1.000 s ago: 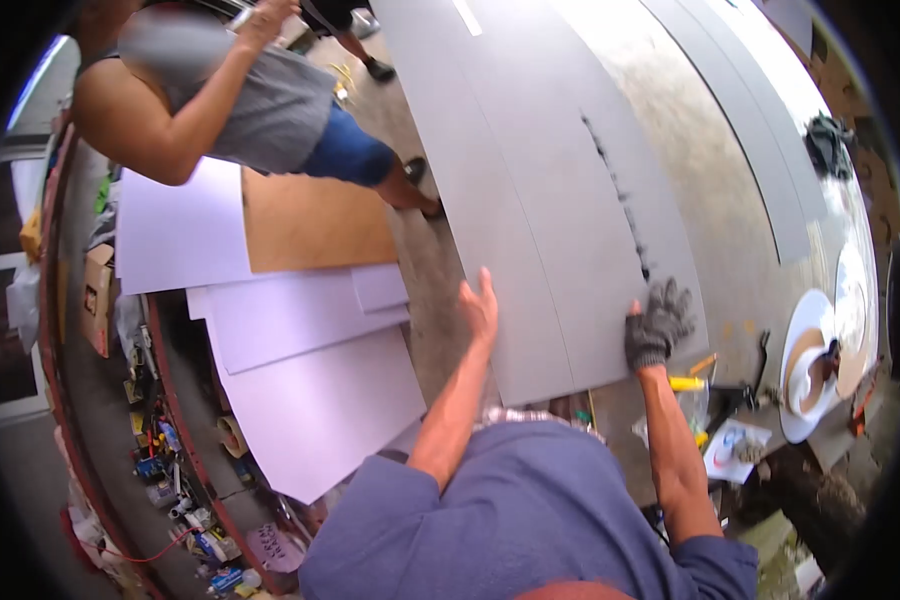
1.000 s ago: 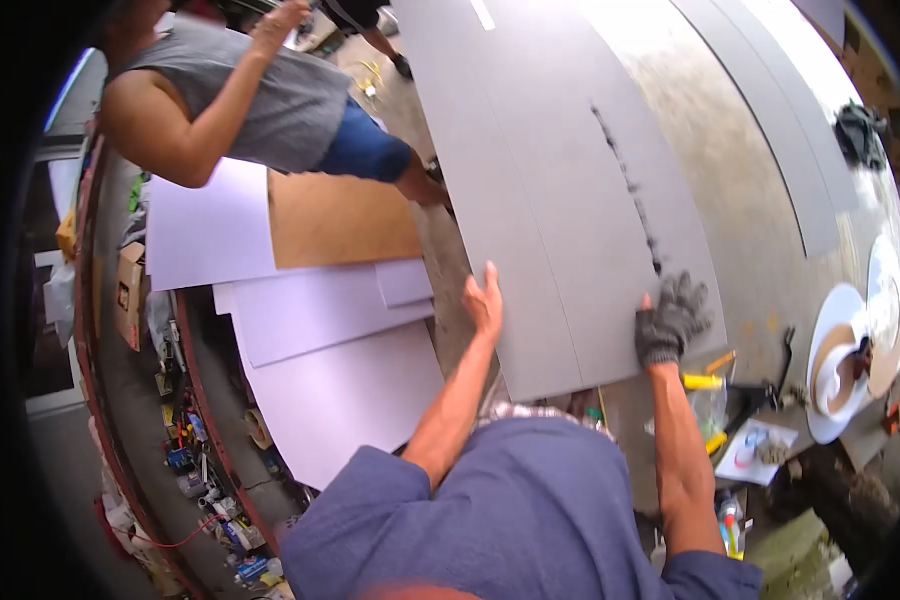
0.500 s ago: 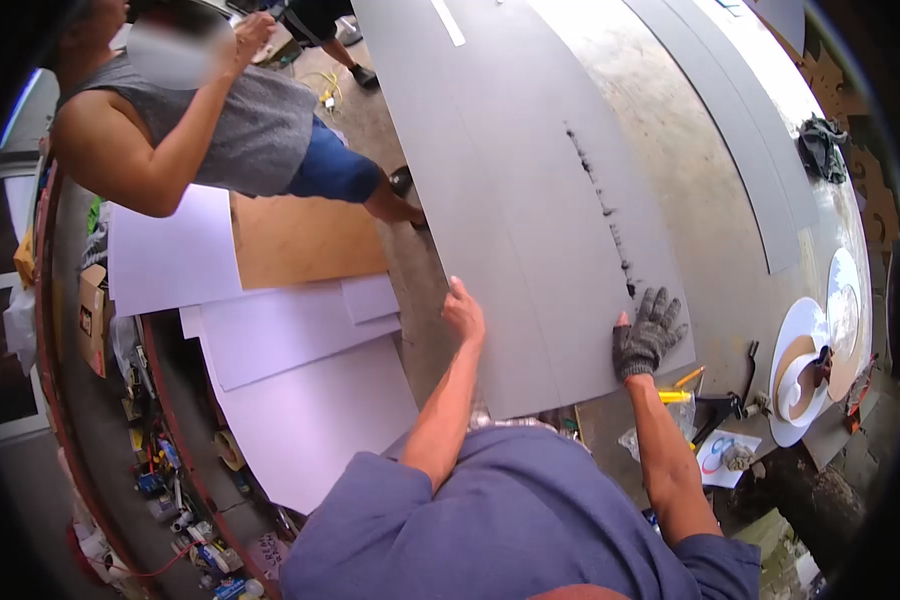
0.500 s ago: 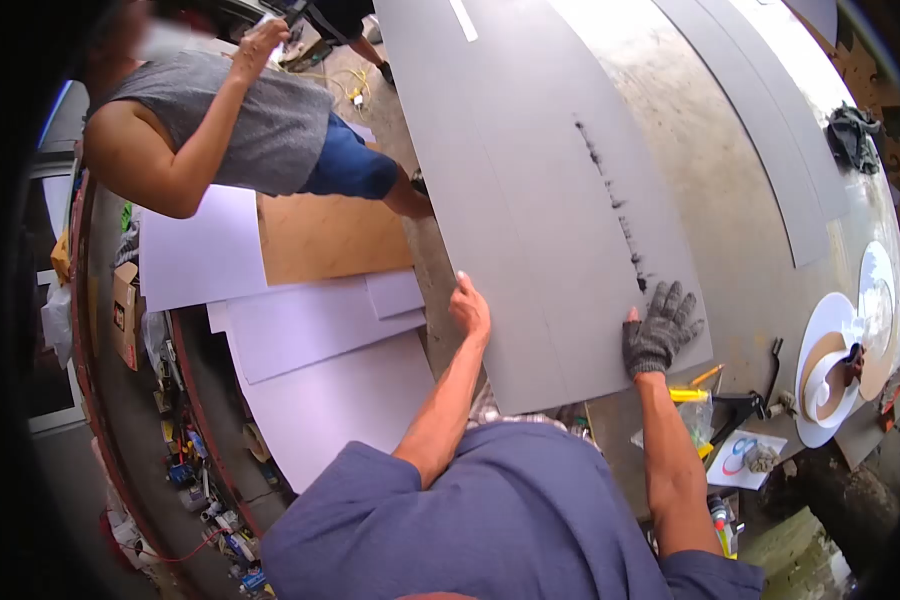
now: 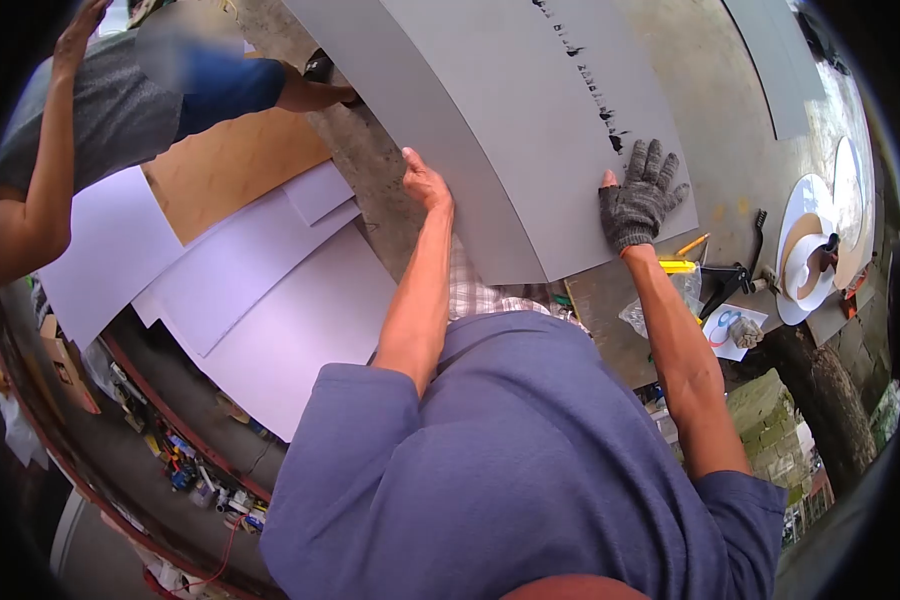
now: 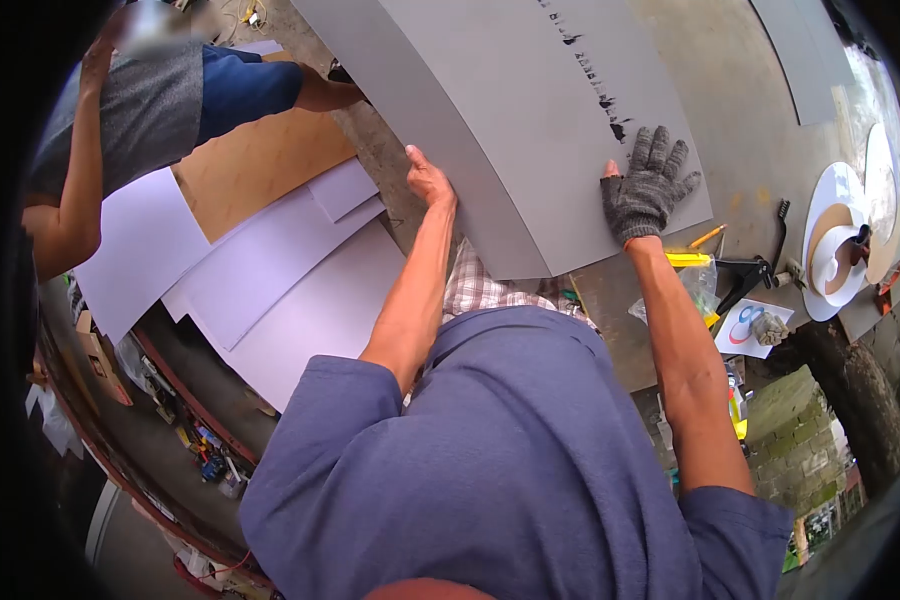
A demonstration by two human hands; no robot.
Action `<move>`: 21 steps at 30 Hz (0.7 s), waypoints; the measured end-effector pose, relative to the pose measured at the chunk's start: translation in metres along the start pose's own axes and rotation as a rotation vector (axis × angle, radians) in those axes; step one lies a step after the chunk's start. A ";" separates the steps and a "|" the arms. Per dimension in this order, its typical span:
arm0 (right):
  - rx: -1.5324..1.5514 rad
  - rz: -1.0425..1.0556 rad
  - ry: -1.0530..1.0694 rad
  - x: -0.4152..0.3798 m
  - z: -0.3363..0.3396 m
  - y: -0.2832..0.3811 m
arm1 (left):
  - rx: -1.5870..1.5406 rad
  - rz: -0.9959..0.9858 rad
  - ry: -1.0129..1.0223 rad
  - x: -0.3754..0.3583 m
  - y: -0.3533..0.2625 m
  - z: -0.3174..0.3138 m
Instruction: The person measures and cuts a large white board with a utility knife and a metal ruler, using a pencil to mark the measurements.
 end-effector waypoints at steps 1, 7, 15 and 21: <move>-0.015 -0.011 0.009 0.001 0.004 -0.007 | -0.174 0.059 0.069 -0.009 -0.002 -0.008; -0.037 -0.031 0.035 -0.001 0.010 -0.003 | -0.129 0.065 0.058 0.000 0.003 -0.009; 0.003 -0.109 0.166 0.001 0.028 0.001 | 0.197 -0.007 0.043 -0.020 -0.055 0.045; 0.016 -0.097 0.176 -0.005 0.031 0.000 | 0.088 0.044 0.078 -0.001 -0.031 0.037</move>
Point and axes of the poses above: each hand's wrist, its own x-axis towards the middle knuckle, its own z-axis out of the back of the hand, y = z × x, the point moved 9 cm from there along x, towards the middle knuckle, and after that the axes turned 4 degrees about y, right-handed, at the moved point
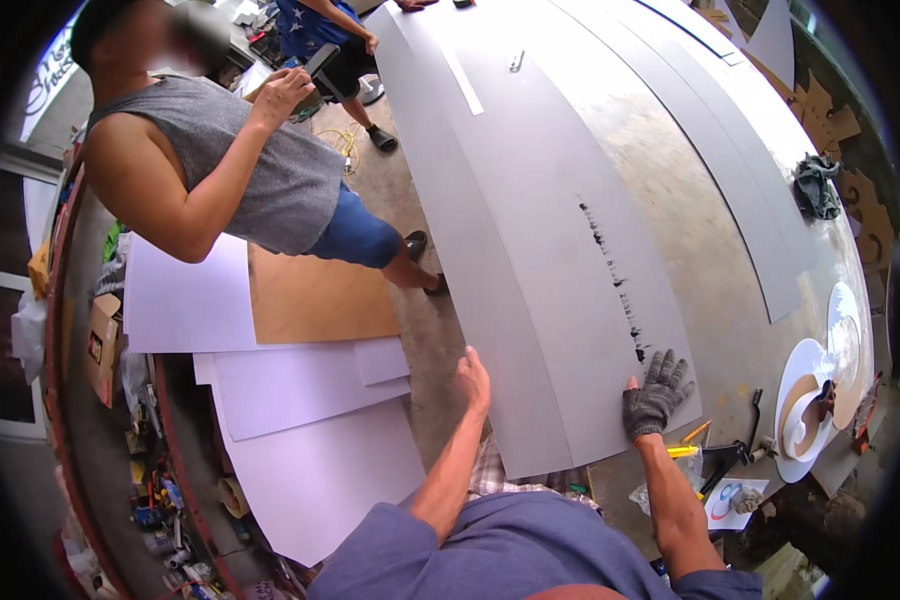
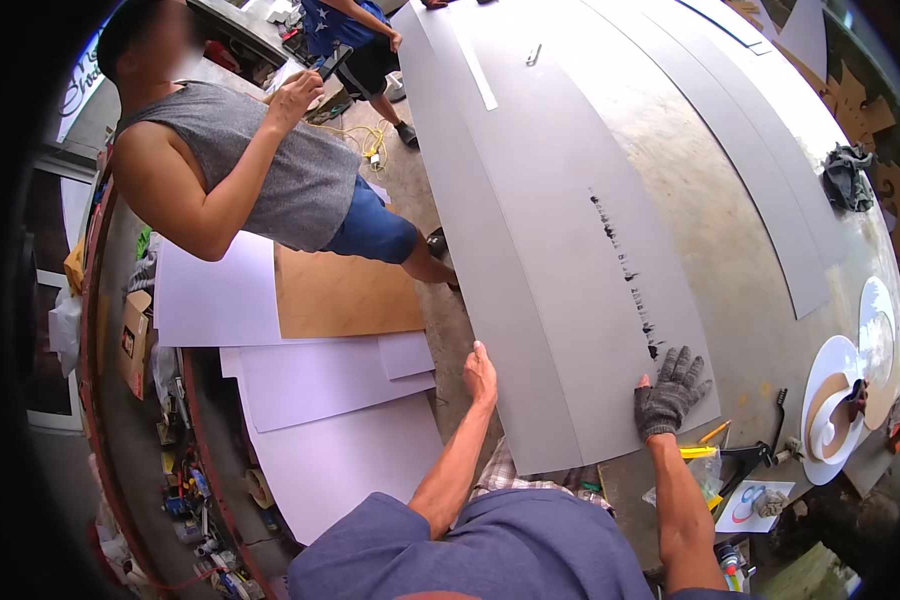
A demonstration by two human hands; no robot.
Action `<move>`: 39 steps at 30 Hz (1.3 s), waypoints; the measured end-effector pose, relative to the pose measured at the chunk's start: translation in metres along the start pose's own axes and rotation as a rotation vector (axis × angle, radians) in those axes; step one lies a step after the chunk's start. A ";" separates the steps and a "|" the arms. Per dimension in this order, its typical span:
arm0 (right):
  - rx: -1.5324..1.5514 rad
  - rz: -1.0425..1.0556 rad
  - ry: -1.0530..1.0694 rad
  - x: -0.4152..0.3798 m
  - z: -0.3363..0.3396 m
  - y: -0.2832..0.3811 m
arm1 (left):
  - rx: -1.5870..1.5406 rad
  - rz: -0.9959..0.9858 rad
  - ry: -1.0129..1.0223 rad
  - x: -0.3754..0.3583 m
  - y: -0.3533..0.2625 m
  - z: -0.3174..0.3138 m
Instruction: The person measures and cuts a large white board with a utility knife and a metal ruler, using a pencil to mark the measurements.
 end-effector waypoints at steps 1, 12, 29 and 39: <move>0.002 -0.001 -0.014 0.001 -0.002 -0.001 | -0.041 0.005 -0.004 0.014 0.000 -0.007; -0.039 0.027 -0.062 0.012 -0.015 -0.001 | -0.105 0.232 0.079 0.238 -0.041 -0.116; 0.003 0.066 -0.004 0.014 -0.014 0.003 | -0.976 0.223 0.435 0.162 -0.048 -0.178; 0.012 0.066 -0.055 0.011 -0.019 -0.001 | -0.806 0.180 0.783 0.122 -0.027 -0.212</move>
Point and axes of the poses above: each hand's wrist, its own x-axis towards the middle knuckle, its own z-axis out of the back of the hand, y = z × x, the point moved 9 cm from there along x, towards the middle knuckle, and after that the axes turned 4 degrees about y, right-handed, at the moved point
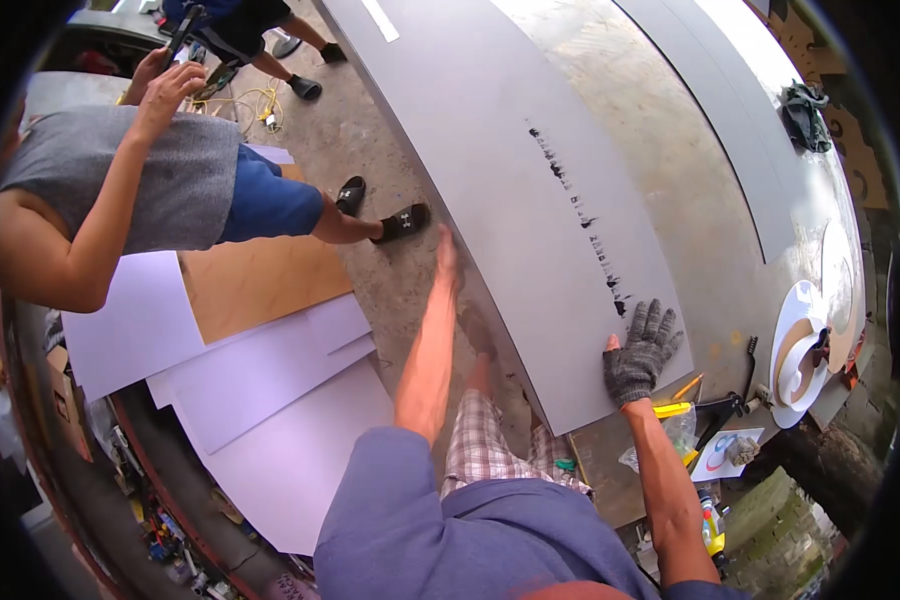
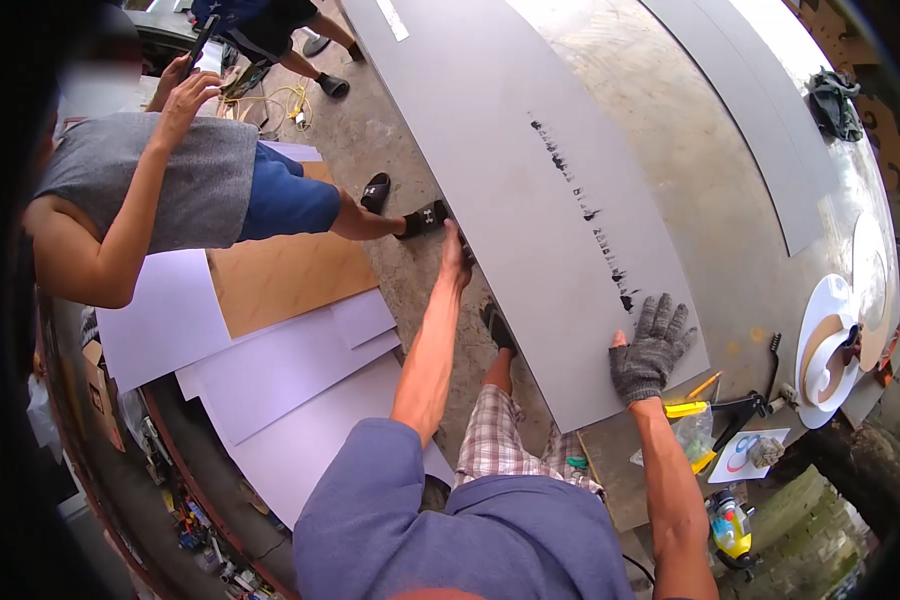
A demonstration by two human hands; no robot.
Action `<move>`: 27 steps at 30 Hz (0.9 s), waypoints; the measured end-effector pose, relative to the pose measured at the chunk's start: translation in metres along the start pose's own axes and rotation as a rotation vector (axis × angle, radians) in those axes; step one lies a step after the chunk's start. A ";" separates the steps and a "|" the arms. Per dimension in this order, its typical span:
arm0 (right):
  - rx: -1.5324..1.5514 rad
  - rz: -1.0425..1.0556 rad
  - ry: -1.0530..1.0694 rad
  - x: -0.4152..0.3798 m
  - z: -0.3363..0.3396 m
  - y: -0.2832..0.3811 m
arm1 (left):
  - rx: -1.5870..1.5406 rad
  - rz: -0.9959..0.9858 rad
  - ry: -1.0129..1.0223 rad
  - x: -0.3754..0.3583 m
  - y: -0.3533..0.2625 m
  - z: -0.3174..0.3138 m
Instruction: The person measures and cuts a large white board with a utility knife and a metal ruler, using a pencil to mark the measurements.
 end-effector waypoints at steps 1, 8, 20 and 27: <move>-0.004 0.001 0.013 -0.003 0.000 0.000 | -0.099 0.029 0.112 0.010 0.015 -0.030; 0.023 0.020 -0.048 -0.003 0.004 0.004 | -0.119 -0.182 0.401 -0.004 -0.004 -0.098; 0.063 0.009 -0.052 -0.003 0.011 0.000 | 0.151 0.031 0.017 -0.071 -0.008 -0.015; 0.054 0.015 -0.079 -0.005 0.008 -0.001 | -0.298 -0.007 0.395 -0.005 0.034 -0.088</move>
Point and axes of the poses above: each hand's wrist, its own x-axis towards the middle knuckle, its own z-axis out of the back of the hand, y = z × x, the point moved 9 cm from there along x, towards the middle knuckle, and after that the axes turned 4 degrees about y, right-handed, at the moved point
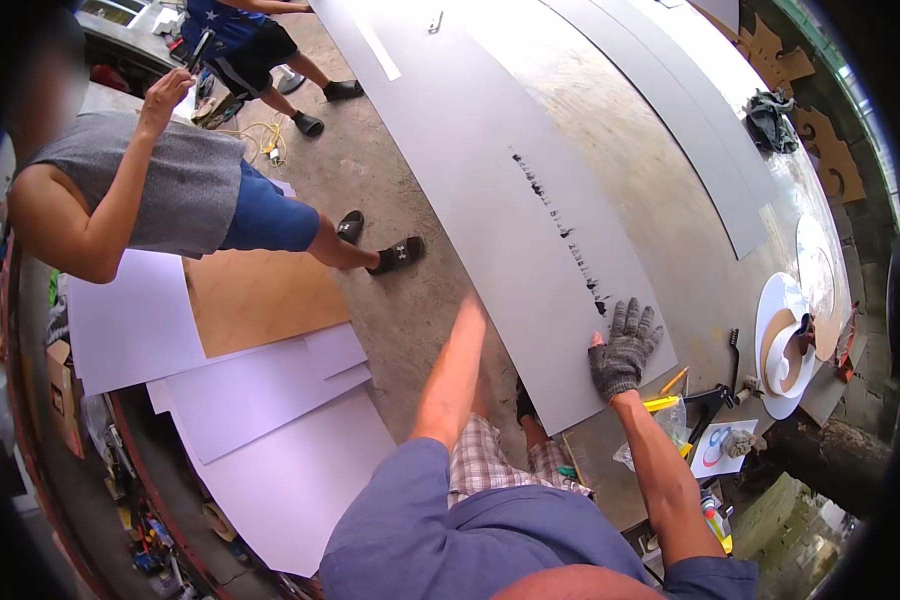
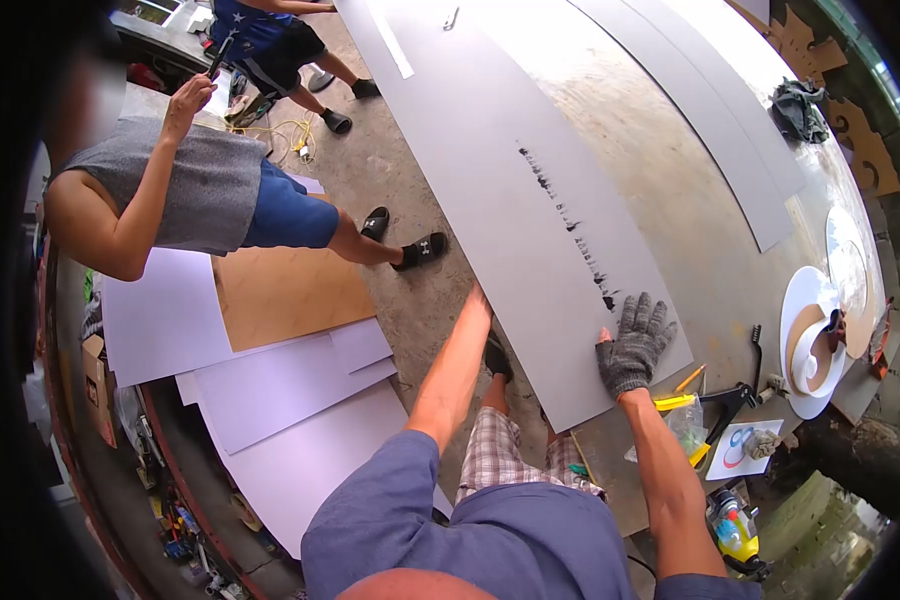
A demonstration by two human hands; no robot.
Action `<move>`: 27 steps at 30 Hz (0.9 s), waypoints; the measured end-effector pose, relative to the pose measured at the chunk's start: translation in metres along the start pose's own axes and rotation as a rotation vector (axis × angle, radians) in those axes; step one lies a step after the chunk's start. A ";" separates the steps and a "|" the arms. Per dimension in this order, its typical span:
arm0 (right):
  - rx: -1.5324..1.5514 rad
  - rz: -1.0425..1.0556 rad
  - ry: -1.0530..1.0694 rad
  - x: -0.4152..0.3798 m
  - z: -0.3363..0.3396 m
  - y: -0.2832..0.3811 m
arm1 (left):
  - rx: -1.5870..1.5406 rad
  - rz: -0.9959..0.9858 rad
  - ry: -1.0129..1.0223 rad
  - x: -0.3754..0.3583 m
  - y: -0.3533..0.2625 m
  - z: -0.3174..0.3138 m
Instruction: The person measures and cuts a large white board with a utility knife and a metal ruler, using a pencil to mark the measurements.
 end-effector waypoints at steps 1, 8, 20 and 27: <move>0.014 0.013 -0.028 0.003 0.006 0.001 | -0.017 -0.011 -0.013 0.001 -0.002 0.004; 0.008 0.005 0.003 -0.005 0.001 -0.008 | 0.414 -0.047 -0.656 -0.167 -0.104 0.044; -0.015 0.038 -0.104 0.006 -0.009 -0.010 | 0.184 0.093 -0.076 -0.079 0.019 -0.042; -0.005 0.043 -0.088 0.001 -0.002 -0.013 | 0.256 0.225 -0.542 -0.164 -0.044 0.059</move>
Point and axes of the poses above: each hand's wrist, its own x-axis towards the middle knuckle, its own z-axis out of the back of the hand, y = z × x, the point moved 9 cm from there along x, towards the middle knuckle, and after that the axes turned 4 degrees about y, right-handed, at the moved point
